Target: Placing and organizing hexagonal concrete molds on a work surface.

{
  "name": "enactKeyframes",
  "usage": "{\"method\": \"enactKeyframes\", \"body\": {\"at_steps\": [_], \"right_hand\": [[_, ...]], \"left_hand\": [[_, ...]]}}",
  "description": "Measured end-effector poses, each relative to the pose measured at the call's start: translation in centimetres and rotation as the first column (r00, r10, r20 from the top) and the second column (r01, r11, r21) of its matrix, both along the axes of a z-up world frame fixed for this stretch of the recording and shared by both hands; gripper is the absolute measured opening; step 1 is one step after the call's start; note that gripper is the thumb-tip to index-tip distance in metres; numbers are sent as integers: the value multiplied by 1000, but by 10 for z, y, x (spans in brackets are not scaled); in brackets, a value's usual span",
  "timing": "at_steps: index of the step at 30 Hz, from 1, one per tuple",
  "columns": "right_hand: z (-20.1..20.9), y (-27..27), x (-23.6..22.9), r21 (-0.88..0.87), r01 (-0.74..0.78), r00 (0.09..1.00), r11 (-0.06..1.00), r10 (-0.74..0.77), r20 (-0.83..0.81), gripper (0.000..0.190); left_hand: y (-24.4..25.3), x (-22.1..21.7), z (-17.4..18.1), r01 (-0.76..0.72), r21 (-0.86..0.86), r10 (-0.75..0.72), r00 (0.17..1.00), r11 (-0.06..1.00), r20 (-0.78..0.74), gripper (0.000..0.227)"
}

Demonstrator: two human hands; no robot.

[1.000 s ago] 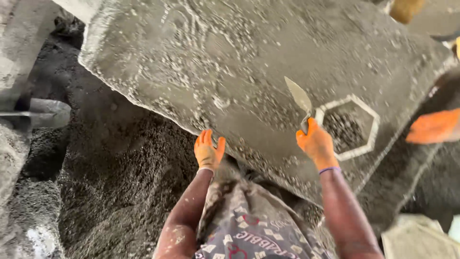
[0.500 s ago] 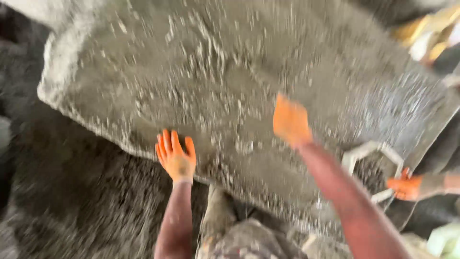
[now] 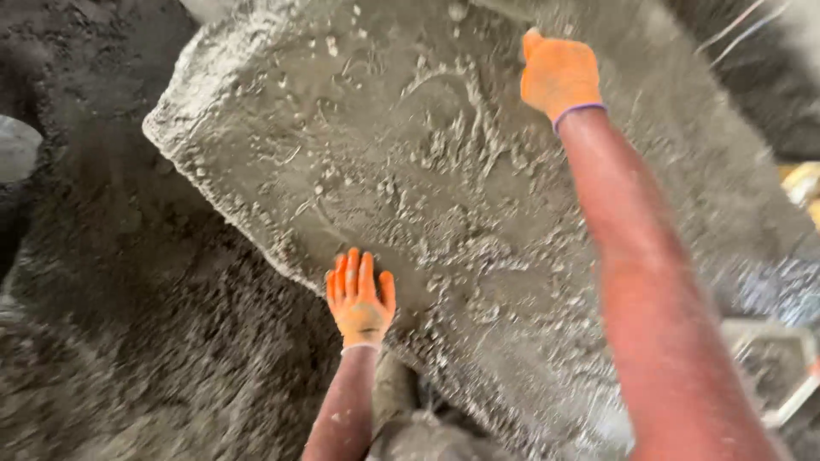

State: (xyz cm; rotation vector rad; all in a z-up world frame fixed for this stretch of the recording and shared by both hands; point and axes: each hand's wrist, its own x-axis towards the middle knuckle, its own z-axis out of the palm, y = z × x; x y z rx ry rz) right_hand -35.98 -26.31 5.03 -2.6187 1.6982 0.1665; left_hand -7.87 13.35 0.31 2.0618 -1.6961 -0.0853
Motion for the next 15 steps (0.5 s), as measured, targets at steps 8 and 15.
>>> {"method": "enactKeyframes", "body": {"at_steps": [8, 15], "right_hand": [[55, 268, -56, 324, -168, 981, 931, 191, -40, 12], [76, 199, -80, 4, 89, 993, 996, -89, 72, 23]], "left_hand": [[-1, -2, 3, -55, 62, 59, 995, 997, -80, 41], [3, -3, 0, -19, 50, 22, 998, 999, -60, 38]]}}
